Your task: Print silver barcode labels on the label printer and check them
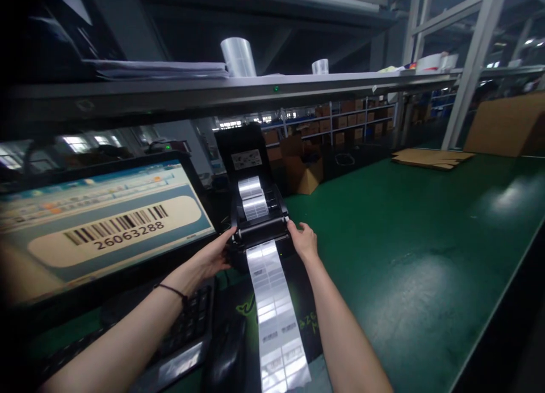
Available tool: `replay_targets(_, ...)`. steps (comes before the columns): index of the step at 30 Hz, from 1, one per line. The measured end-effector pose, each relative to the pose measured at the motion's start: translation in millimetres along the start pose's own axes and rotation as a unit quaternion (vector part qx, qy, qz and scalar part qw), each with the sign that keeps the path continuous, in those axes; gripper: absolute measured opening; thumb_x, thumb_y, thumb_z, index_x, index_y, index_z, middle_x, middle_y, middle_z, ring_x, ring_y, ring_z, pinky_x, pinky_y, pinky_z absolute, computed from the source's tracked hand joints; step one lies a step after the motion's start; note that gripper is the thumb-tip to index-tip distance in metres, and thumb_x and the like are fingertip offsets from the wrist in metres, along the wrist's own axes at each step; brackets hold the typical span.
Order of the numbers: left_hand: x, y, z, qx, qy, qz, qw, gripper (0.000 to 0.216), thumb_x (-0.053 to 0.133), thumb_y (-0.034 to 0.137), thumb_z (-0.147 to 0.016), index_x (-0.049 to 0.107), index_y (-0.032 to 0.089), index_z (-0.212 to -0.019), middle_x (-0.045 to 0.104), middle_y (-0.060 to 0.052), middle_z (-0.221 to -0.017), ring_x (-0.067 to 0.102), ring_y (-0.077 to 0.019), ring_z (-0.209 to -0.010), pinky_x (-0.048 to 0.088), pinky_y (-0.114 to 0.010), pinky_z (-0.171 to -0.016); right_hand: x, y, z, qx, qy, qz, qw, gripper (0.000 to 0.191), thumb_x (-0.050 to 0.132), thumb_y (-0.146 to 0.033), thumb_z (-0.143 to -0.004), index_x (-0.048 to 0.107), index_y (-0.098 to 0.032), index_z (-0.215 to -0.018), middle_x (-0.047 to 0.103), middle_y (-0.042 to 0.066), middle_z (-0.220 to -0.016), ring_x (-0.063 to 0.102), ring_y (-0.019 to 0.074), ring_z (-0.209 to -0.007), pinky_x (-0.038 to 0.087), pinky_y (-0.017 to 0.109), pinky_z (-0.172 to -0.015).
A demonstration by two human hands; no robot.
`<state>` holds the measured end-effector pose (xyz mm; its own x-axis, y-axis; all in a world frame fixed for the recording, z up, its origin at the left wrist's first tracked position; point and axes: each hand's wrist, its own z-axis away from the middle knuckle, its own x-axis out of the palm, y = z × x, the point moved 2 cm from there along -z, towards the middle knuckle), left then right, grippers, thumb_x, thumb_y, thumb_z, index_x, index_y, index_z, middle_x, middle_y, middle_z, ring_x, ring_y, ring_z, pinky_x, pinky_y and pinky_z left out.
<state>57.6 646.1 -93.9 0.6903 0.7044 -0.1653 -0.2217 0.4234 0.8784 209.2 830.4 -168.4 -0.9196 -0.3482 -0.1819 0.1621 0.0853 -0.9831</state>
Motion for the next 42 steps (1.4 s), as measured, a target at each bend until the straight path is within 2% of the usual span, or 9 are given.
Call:
replay_targets(6, 3, 3, 7, -0.008, -0.004, 0.008, 1.000, 0.050, 0.050, 0.060, -0.080, 0.060, 0.015, -0.101, 0.066, -0.013, -0.099, 0.060, -0.0259, -0.088, 0.046, -0.032, -0.067, 2, -2, 2, 0.009, -0.023, -0.001, 1.000, 0.067, 0.053, -0.062, -0.074, 0.058, -0.013, -0.118, 0.067, 0.014, -0.112, 0.057, 0.0259, -0.112, 0.039, 0.035, -0.096)
replay_targets(10, 3, 4, 8, -0.017, -0.003, 0.003, 1.000, 0.051, 0.049, 0.059, -0.080, 0.058, 0.014, -0.104, 0.065, -0.014, -0.103, 0.060, -0.0254, -0.090, 0.045, -0.032, -0.069, 4, 0, 1, 0.012, -0.039, -0.018, 0.999, 0.069, 0.052, -0.061, -0.075, 0.054, -0.011, -0.122, 0.066, 0.014, -0.114, 0.059, 0.0232, -0.109, 0.041, 0.032, -0.093)
replay_targets(18, 4, 6, 7, -0.021, -0.013, -0.005, 1.000, 0.054, 0.049, 0.060, -0.080, 0.057, 0.014, -0.108, 0.064, -0.013, -0.107, 0.058, -0.0250, -0.090, 0.043, -0.033, -0.073, 5, 2, -1, 0.021, -0.064, -0.036, 0.997, 0.076, 0.052, -0.064, -0.075, 0.048, -0.010, -0.129, 0.060, 0.014, -0.123, 0.053, 0.0240, -0.117, 0.037, 0.032, -0.098)
replay_targets(28, -1, 2, 5, -0.022, -0.011, 0.010, 1.000, 0.054, 0.050, 0.059, -0.080, 0.058, 0.011, -0.102, 0.063, -0.013, -0.101, 0.058, -0.0229, -0.083, 0.044, -0.031, -0.066, 4, 1, -2, 0.034, -0.065, -0.035, 0.997, 0.085, 0.053, -0.066, -0.072, 0.043, -0.008, -0.133, 0.058, 0.016, -0.126, 0.051, 0.0258, -0.120, 0.036, 0.032, -0.100)
replay_targets(33, -2, 1, 7, -0.030, -0.002, 0.014, 0.999, 0.054, 0.051, 0.059, -0.080, 0.056, 0.007, -0.098, 0.063, -0.013, -0.095, 0.059, -0.0215, -0.080, 0.045, -0.030, -0.065, 6, 5, -7, 0.042, -0.063, -0.027, 0.997, 0.087, 0.055, -0.067, -0.070, 0.043, -0.007, -0.132, 0.059, 0.017, -0.124, 0.054, 0.0264, -0.116, 0.038, 0.034, -0.098)
replay_targets(38, -2, 2, 8, -0.028, 0.013, 0.016, 0.999, 0.044, 0.052, 0.053, -0.082, 0.057, 0.009, -0.090, 0.064, -0.010, -0.082, 0.058, -0.0196, -0.070, 0.045, -0.029, -0.062, 4, 4, -6, 0.040, -0.063, -0.022, 0.997, 0.084, 0.056, -0.067, -0.069, 0.048, -0.008, -0.129, 0.058, 0.016, -0.125, 0.053, 0.0263, -0.116, 0.037, 0.033, -0.098)
replay_targets(42, -1, 0, 11, -0.008, 0.029, 0.016, 0.999, 0.041, 0.053, 0.050, -0.082, 0.060, 0.010, -0.084, 0.065, -0.012, -0.079, 0.060, -0.0212, -0.071, 0.047, -0.031, -0.066, 2, 2, -4, 0.033, -0.067, -0.019, 0.997, 0.081, 0.054, -0.068, -0.070, 0.051, -0.010, -0.126, 0.060, 0.016, -0.122, 0.054, 0.0265, -0.115, 0.039, 0.034, -0.097)
